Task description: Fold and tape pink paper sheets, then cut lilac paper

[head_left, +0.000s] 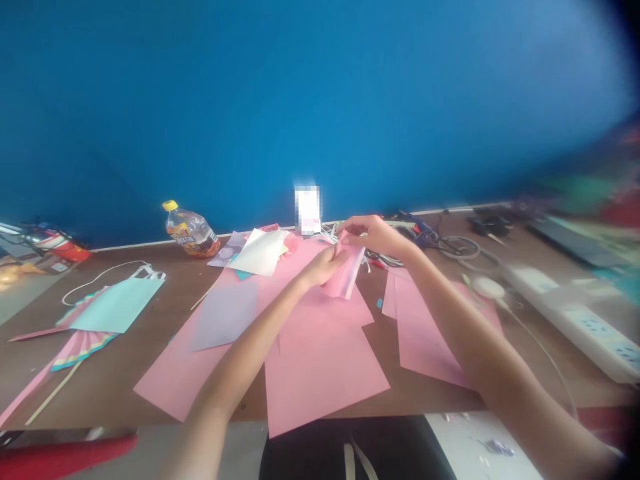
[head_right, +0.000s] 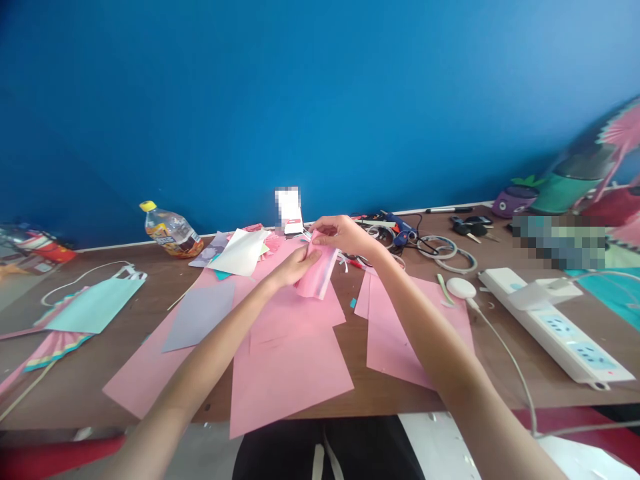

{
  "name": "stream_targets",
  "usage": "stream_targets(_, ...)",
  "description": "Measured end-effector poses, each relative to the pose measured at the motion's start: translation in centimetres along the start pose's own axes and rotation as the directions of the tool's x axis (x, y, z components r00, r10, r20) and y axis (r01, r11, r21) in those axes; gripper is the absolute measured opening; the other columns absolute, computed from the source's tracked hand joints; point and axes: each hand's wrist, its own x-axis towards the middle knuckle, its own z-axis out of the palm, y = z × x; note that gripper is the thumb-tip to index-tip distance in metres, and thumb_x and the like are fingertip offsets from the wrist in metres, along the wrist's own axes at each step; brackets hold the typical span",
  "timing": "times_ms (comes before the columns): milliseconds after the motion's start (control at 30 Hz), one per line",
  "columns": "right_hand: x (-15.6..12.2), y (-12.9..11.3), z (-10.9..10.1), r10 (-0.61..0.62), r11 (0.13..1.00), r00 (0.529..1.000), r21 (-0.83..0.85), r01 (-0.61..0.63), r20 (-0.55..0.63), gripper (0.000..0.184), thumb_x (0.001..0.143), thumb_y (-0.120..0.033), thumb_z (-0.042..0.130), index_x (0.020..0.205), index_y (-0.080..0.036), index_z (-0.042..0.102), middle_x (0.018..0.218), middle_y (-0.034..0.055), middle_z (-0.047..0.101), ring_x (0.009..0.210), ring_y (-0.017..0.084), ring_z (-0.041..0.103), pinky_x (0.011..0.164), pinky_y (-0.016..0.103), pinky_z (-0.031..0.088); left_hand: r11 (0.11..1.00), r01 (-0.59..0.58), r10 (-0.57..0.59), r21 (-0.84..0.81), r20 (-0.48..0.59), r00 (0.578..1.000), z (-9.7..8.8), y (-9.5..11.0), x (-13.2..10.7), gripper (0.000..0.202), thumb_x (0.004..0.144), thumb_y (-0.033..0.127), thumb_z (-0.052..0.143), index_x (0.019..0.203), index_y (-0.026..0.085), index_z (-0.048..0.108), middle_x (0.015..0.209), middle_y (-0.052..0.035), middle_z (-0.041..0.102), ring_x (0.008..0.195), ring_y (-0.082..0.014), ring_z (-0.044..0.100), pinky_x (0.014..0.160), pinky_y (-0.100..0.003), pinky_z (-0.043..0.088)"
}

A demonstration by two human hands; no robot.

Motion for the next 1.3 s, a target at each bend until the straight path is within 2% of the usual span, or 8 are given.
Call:
stream_targets(133, 0.0, -0.2, 0.2, -0.004, 1.0, 1.0, 0.03, 0.004, -0.008, 0.033, 0.079, -0.046, 0.068, 0.097, -0.018, 0.073, 0.091, 0.0076, 0.073, 0.083, 0.02, 0.065, 0.076, 0.033, 0.05, 0.999, -0.003, 0.002, -0.051, -0.006, 1.0, 0.0, -0.1, -0.1, 0.053, 0.091, 0.063, 0.045, 0.104, 0.013, 0.06, 0.086, -0.0068, 0.066, 0.074, -0.017, 0.061, 0.064, -0.027, 0.045)
stream_targets(233, 0.0, -0.5, 0.2, 0.013, 0.999, 1.0, 0.044, -0.012, -0.027, 0.032, 0.079, -0.045, 0.069, 0.096, -0.017, 0.073, 0.089, 0.0076, 0.073, 0.083, 0.021, 0.066, 0.075, 0.033, 0.051, 0.998, -0.064, 0.064, -0.003, -0.049, 0.997, -0.3, -0.3, 0.0, 0.055, 0.089, 0.066, 0.047, 0.096, 0.013, 0.059, 0.079, -0.0042, 0.062, 0.07, -0.0151, 0.056, 0.062, -0.026, 0.042)
stream_targets(433, -0.1, -0.9, 0.0, 0.051, 0.998, 0.997, 0.039, -0.048, -0.061, 0.031, 0.079, -0.043, 0.07, 0.094, -0.017, 0.071, 0.09, 0.0087, 0.073, 0.084, 0.022, 0.067, 0.076, 0.033, 0.051, 0.992, -0.128, 0.127, -0.022, -0.031, 0.991, -0.4, 0.3, -0.3, 0.057, 0.096, 0.063, 0.032, 0.121, 0.018, 0.056, 0.104, -0.0081, 0.067, 0.099, -0.0227, 0.061, 0.086, -0.033, 0.048)
stream_targets(567, -0.1, -0.7, 0.0, 0.034, 0.999, 0.997, 0.029, -0.032, -0.065, 0.031, 0.081, -0.045, 0.067, 0.094, -0.017, 0.071, 0.091, 0.0086, 0.073, 0.086, 0.022, 0.066, 0.076, 0.033, 0.05, 0.995, -0.097, 0.097, 0.003, -0.015, 0.995, -0.5, -0.3, -0.1, 0.055, 0.095, 0.06, 0.039, 0.123, 0.016, 0.055, 0.106, -0.0093, 0.067, 0.102, -0.0253, 0.062, 0.088, -0.036, 0.05)
stream_targets(800, 0.0, 0.0, -0.3, 0.011, 1.0, 0.996, -0.009, -0.011, -0.087, 0.033, 0.084, -0.046, 0.063, 0.091, -0.016, 0.073, 0.089, 0.0084, 0.072, 0.079, 0.02, 0.063, 0.07, 0.031, 0.047, 0.991, -0.113, 0.119, -0.076, 0.082, 0.99, -1.0, -1.0, 0.2, 0.063, 0.09, 0.049, 0.057, 0.142, 0.017, 0.043, 0.133, -0.0143, 0.059, 0.121, -0.0292, 0.057, 0.101, -0.041, 0.047)
stream_targets(967, 0.0, 0.2, -0.4, 0.022, 0.999, 0.993, 0.032, -0.018, -0.115, 0.033, 0.083, -0.046, 0.063, 0.091, -0.015, 0.073, 0.088, 0.0085, 0.072, 0.079, 0.02, 0.064, 0.071, 0.032, 0.048, 0.993, -0.094, 0.099, -0.076, 0.065, 0.993, -0.9, -1.1, 0.2, 0.06, 0.091, 0.047, 0.055, 0.14, 0.016, 0.043, 0.135, -0.0151, 0.057, 0.124, -0.0298, 0.055, 0.105, -0.044, 0.044)
stream_targets(1133, 0.1, -0.1, -0.1, 0.014, 0.997, 0.998, 0.072, -0.01, -0.058, 0.035, 0.083, -0.048, 0.065, 0.096, -0.016, 0.074, 0.095, 0.0095, 0.073, 0.088, 0.023, 0.066, 0.079, 0.035, 0.05, 0.997, -0.081, 0.082, -0.014, 0.026, 0.996, -0.8, -1.0, 0.1, 0.06, 0.091, 0.048, 0.054, 0.14, 0.015, 0.045, 0.139, -0.0156, 0.055, 0.131, -0.0309, 0.049, 0.109, -0.045, 0.04)
stream_targets(1300, 0.1, 0.1, 0.1, 0.026, 0.998, 0.994, 0.064, -0.019, -0.106, 0.032, 0.082, -0.045, 0.066, 0.093, -0.016, 0.074, 0.091, 0.0094, 0.074, 0.085, 0.022, 0.067, 0.078, 0.035, 0.05, 0.995, -0.096, 0.098, -0.029, 0.046, 0.994, -0.8, -0.9, 0.0, 0.065, 0.09, 0.044, 0.056, 0.146, 0.018, 0.038, 0.144, -0.0156, 0.05, 0.134, -0.0294, 0.047, 0.111, -0.044, 0.037)
